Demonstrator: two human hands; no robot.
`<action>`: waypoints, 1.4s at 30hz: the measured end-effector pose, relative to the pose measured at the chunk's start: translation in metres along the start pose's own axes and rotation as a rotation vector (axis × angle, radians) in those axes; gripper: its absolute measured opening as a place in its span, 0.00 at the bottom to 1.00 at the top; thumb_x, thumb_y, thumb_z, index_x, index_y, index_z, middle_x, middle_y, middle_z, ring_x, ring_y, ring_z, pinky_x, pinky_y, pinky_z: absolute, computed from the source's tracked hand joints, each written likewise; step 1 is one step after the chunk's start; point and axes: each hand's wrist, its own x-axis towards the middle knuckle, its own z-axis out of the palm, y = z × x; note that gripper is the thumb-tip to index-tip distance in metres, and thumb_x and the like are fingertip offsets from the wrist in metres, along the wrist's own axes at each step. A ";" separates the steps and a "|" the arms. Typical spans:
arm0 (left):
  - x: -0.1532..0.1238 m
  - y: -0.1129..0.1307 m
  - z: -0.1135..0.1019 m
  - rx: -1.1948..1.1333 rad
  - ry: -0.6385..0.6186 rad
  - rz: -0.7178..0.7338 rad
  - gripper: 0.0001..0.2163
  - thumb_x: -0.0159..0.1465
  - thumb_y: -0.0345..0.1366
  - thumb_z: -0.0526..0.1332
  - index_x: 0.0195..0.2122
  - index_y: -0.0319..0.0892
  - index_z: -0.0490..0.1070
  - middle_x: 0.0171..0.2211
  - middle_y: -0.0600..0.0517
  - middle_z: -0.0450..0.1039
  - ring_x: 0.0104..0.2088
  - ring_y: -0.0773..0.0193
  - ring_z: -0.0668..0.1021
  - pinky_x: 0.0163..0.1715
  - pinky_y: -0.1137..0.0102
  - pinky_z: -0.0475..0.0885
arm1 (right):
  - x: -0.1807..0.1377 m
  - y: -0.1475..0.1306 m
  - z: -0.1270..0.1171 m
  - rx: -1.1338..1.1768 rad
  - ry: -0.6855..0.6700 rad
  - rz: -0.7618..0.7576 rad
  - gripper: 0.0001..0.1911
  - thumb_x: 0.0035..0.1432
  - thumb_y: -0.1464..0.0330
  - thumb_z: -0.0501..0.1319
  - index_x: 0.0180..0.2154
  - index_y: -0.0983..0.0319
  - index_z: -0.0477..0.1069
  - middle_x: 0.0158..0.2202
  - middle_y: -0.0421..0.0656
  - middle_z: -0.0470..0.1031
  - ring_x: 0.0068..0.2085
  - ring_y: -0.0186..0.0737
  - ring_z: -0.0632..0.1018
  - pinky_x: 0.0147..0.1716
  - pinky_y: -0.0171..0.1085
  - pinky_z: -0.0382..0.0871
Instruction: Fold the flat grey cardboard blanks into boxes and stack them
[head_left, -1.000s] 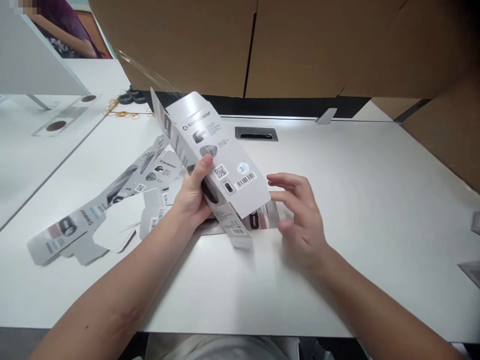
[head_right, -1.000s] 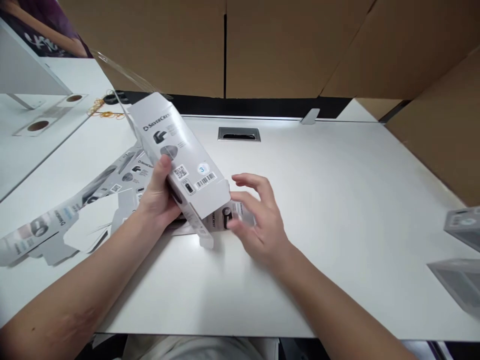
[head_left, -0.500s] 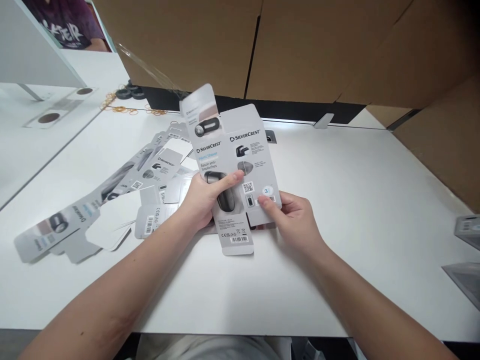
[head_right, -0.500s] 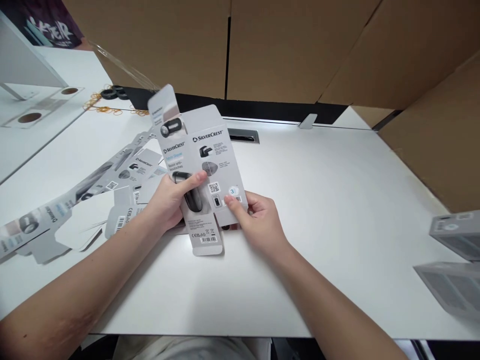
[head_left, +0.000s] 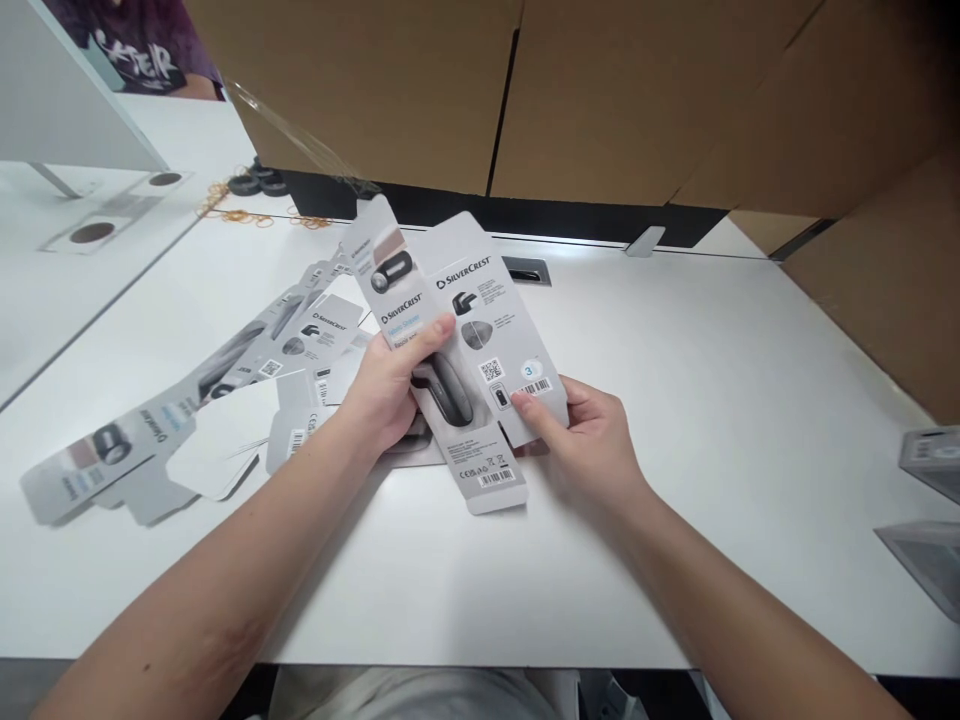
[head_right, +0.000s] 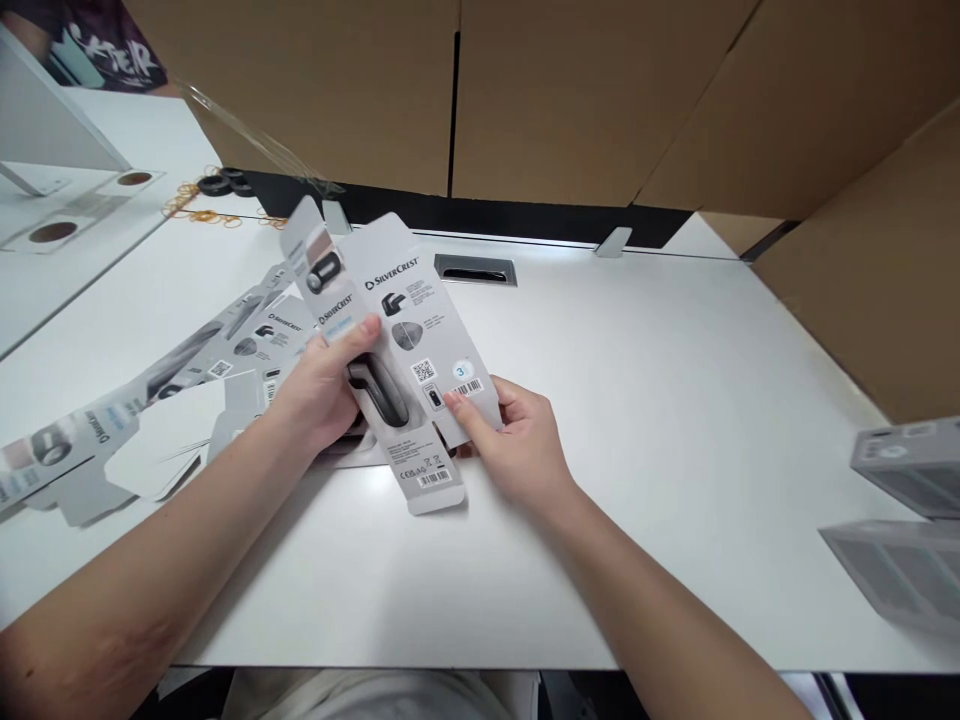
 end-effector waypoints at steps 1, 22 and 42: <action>0.000 -0.001 0.000 0.006 -0.042 -0.030 0.27 0.58 0.49 0.92 0.54 0.45 0.91 0.59 0.42 0.94 0.64 0.35 0.92 0.66 0.49 0.90 | 0.000 -0.001 -0.001 -0.003 0.008 -0.010 0.26 0.66 0.42 0.85 0.44 0.58 0.92 0.39 0.48 0.91 0.36 0.50 0.91 0.31 0.46 0.95; -0.008 -0.002 0.010 -0.030 -0.071 -0.076 0.40 0.53 0.38 0.95 0.63 0.49 0.79 0.63 0.43 0.91 0.69 0.33 0.88 0.68 0.41 0.87 | 0.002 -0.007 0.000 -0.147 0.153 -0.165 0.27 0.70 0.41 0.81 0.36 0.56 0.82 0.28 0.40 0.78 0.27 0.43 0.80 0.19 0.41 0.82; -0.001 0.007 0.004 -0.178 -0.059 -0.173 0.23 0.63 0.55 0.87 0.50 0.49 0.87 0.48 0.47 0.94 0.63 0.31 0.92 0.64 0.43 0.91 | 0.004 0.016 -0.015 -0.451 -0.097 -0.708 0.20 0.80 0.57 0.79 0.67 0.47 0.83 0.41 0.37 0.84 0.28 0.36 0.79 0.30 0.41 0.81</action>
